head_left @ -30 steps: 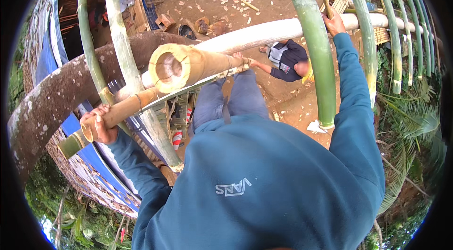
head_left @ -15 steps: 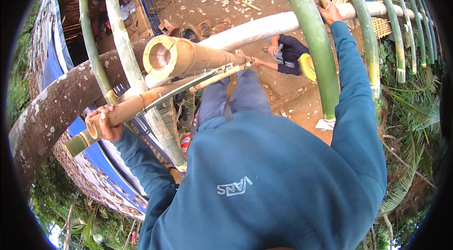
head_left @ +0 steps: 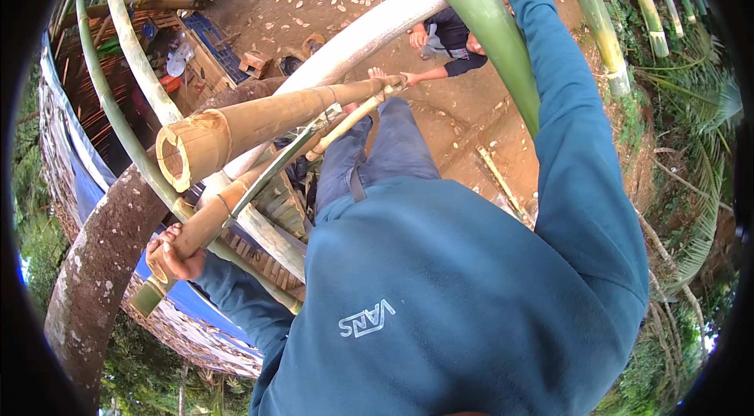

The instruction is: The person uses a wooden mallet to hammer bamboo poles into a curved framework. They repeatedly lift, position, and strike the bamboo segments to secure them into the structure, occasionally adjusting the alignment of the poles with their hands.

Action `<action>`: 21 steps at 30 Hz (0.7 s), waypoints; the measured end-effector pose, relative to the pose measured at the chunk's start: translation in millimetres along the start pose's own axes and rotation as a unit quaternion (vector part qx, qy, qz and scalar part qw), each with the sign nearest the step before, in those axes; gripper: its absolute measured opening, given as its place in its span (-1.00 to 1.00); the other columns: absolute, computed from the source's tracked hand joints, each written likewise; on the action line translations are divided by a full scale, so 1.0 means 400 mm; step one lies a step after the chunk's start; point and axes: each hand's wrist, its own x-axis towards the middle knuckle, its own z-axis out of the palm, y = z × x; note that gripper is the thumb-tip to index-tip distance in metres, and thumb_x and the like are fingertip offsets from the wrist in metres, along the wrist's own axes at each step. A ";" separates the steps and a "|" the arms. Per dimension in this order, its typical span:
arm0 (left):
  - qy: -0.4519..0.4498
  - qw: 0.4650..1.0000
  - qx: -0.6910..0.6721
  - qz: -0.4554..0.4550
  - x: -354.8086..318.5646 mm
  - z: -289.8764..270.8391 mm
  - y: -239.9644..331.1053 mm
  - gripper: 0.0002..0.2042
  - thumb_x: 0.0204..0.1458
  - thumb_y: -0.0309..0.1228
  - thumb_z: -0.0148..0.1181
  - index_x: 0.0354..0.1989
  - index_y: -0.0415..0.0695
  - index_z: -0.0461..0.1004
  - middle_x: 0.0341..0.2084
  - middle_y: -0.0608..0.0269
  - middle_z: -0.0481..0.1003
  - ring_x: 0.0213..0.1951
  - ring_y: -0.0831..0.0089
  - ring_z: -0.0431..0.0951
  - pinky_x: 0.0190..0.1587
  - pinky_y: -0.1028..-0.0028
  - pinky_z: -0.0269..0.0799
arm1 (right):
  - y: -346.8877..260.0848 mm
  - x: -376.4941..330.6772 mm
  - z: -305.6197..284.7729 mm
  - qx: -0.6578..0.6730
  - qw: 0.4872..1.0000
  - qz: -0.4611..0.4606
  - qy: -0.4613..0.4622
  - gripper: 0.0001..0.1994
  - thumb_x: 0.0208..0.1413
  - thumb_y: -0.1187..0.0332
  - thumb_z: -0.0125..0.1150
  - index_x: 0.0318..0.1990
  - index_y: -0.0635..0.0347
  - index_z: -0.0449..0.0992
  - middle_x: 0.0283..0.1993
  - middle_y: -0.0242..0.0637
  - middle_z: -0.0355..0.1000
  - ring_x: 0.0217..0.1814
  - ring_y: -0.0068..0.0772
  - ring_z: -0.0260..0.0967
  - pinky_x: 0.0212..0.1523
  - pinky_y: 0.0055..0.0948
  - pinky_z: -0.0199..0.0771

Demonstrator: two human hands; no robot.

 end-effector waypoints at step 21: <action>0.077 0.987 0.098 0.101 -0.006 0.116 0.017 -0.71 -0.07 -0.52 0.03 -0.13 -0.24 0.23 -0.46 0.06 0.36 -0.39 0.26 0.40 -0.21 0.22 0.41 | 0.136 0.060 0.046 0.090 0.995 -0.019 -0.049 -0.57 0.07 0.30 0.20 0.08 0.29 0.37 -0.12 -0.11 0.47 -0.09 -0.29 0.41 0.00 -0.38 0.35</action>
